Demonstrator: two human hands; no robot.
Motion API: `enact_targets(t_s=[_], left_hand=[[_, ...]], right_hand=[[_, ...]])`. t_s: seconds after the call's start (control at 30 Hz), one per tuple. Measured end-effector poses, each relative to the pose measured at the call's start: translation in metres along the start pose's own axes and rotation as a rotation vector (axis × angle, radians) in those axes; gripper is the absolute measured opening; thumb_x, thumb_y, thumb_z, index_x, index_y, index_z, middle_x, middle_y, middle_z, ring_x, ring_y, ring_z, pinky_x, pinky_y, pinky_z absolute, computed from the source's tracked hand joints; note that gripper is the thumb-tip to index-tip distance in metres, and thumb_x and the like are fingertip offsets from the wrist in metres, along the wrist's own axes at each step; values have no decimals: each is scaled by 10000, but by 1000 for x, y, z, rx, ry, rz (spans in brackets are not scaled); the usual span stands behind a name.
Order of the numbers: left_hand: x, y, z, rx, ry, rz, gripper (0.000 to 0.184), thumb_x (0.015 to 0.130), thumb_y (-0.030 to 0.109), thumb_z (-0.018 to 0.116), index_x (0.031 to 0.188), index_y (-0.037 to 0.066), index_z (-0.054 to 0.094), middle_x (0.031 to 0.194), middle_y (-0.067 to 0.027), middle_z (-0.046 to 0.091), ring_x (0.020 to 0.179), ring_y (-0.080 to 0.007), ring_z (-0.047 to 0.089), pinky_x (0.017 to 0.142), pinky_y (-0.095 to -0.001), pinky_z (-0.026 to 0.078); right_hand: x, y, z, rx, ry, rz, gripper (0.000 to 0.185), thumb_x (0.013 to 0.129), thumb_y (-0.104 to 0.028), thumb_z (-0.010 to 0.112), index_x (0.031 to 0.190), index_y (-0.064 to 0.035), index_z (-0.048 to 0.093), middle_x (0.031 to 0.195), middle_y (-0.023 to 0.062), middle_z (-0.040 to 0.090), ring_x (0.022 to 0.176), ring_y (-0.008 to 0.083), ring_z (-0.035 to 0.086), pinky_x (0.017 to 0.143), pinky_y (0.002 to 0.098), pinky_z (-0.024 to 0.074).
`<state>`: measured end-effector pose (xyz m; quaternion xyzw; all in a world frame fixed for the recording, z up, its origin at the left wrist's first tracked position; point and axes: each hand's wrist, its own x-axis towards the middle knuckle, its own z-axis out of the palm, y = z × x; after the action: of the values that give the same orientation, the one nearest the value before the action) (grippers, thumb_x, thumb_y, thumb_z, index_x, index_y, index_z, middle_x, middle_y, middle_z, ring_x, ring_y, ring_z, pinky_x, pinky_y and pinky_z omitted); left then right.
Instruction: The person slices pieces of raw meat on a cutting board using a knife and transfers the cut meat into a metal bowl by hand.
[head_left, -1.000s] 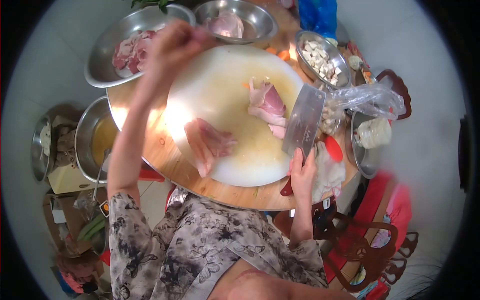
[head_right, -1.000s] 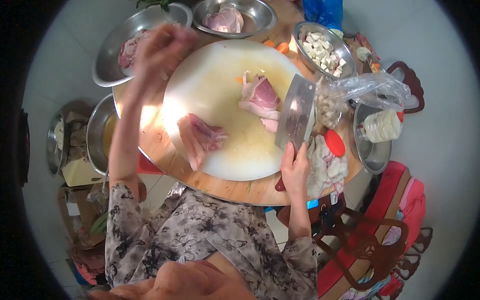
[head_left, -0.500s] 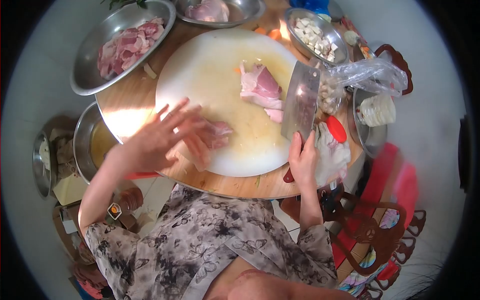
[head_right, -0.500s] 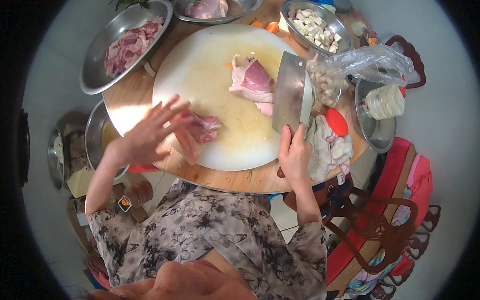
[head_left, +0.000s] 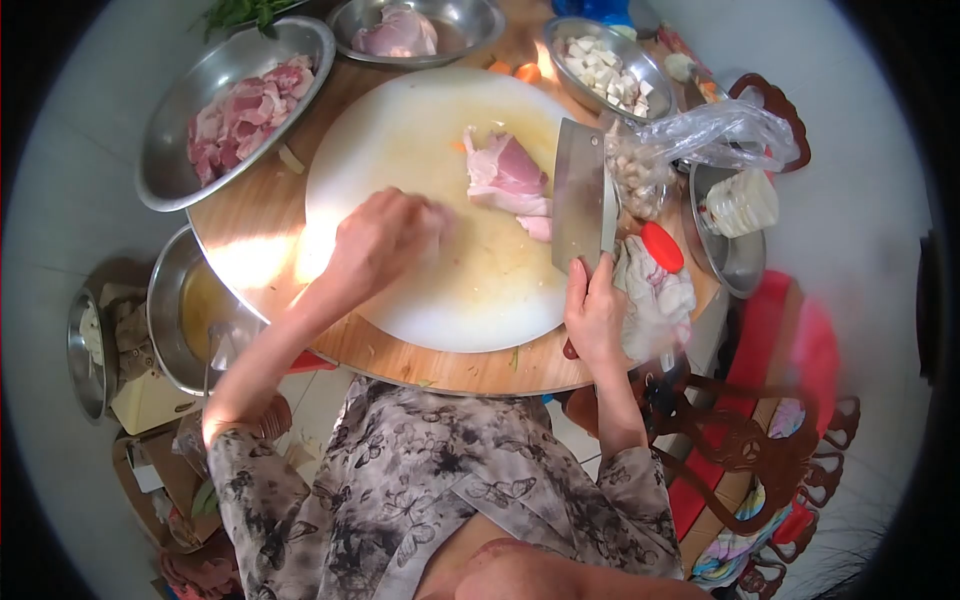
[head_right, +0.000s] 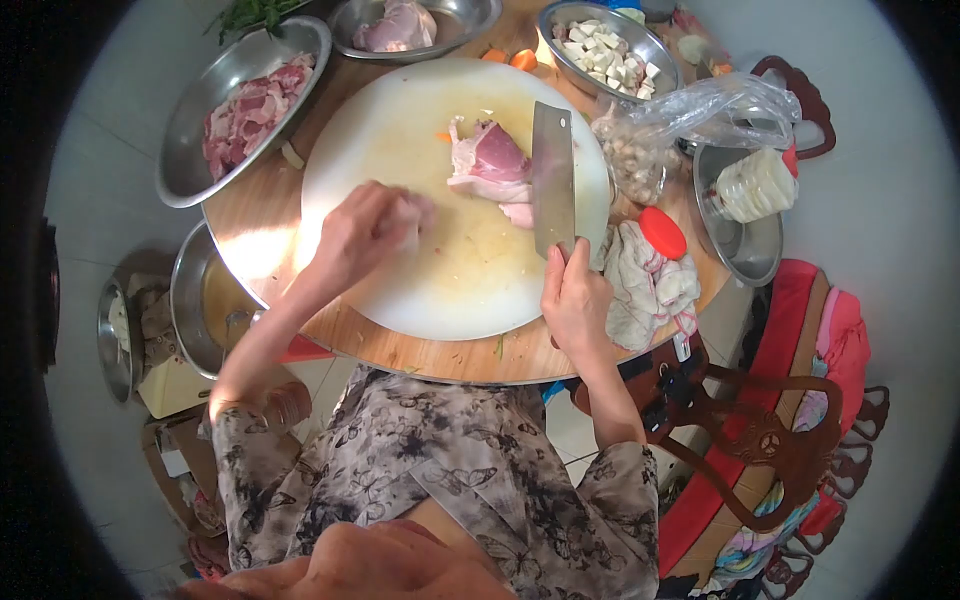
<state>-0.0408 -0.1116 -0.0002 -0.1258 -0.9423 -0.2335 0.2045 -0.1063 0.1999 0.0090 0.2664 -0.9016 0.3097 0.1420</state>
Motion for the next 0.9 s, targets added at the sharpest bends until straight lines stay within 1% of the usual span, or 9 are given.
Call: enact_targets(t_s=[0.07,0.17,0.2,0.3,0.37,0.43,0.57,0.73,0.9], left_hand=[[19,5,2,-453,178,-756,387,832,247,803,1152,56,698,983,-147,681,852,-303,680,761,-437,546],[14,24,29,-385,372,-620,424,873,300,785,1194,44,677,1038,-159,681,982,-330,670,852,-443,544],[17,52,12,-140,144,-501,586,845,240,844,1326,22,589,1184,-162,656,1135,-325,634,947,-424,542],[3,89,16,-84,280,-303,625,796,215,871,1322,28,592,1236,-169,623,1187,-345,592,958,-467,525],[-9,90,11,-60,262,-311,604,780,182,863,1305,40,600,1226,-162,611,1148,-358,592,936,-471,525],[-21,78,7,-32,244,-314,586,765,149,856,1287,52,609,1216,-156,600,1109,-371,592,915,-475,525],[-41,66,8,24,130,-259,485,779,79,813,1228,62,631,1142,-123,612,1026,-338,614,833,-432,547],[-42,82,10,-11,212,-465,395,773,67,821,1121,51,633,1108,-120,619,1007,-338,616,817,-436,542],[-26,82,11,60,338,-279,389,760,51,832,1091,41,628,1097,-123,625,1013,-350,615,826,-448,543]], right_hand=[[0,-1,0,-15,-8,1,175,1053,-157,559,1066,4,493,670,181,678,575,399,686,497,481,517],[1,-2,1,-43,16,-7,177,1049,-157,566,1065,5,496,662,177,677,566,394,684,492,478,513],[1,-3,1,-51,1,-1,174,1047,-155,570,1059,3,498,664,176,678,567,389,685,491,478,512],[0,-5,-2,-51,-44,10,173,1040,-137,585,1083,9,503,669,186,666,585,403,680,501,491,498],[1,-6,-6,-48,-61,27,184,1036,-122,597,1115,17,507,673,198,652,602,421,674,511,505,483],[5,-4,-9,-66,-111,-127,175,1028,-118,612,1098,14,521,670,187,646,587,409,665,501,493,476],[10,-19,-34,-25,-253,-179,160,1017,-115,624,1065,7,533,706,187,659,602,397,670,504,475,479],[12,-47,-63,-26,-527,-372,155,968,-104,630,991,-11,507,639,148,649,583,352,682,505,442,512],[10,-56,-74,-146,-681,-449,226,866,-53,645,1021,27,501,644,147,657,594,355,696,520,447,528]])
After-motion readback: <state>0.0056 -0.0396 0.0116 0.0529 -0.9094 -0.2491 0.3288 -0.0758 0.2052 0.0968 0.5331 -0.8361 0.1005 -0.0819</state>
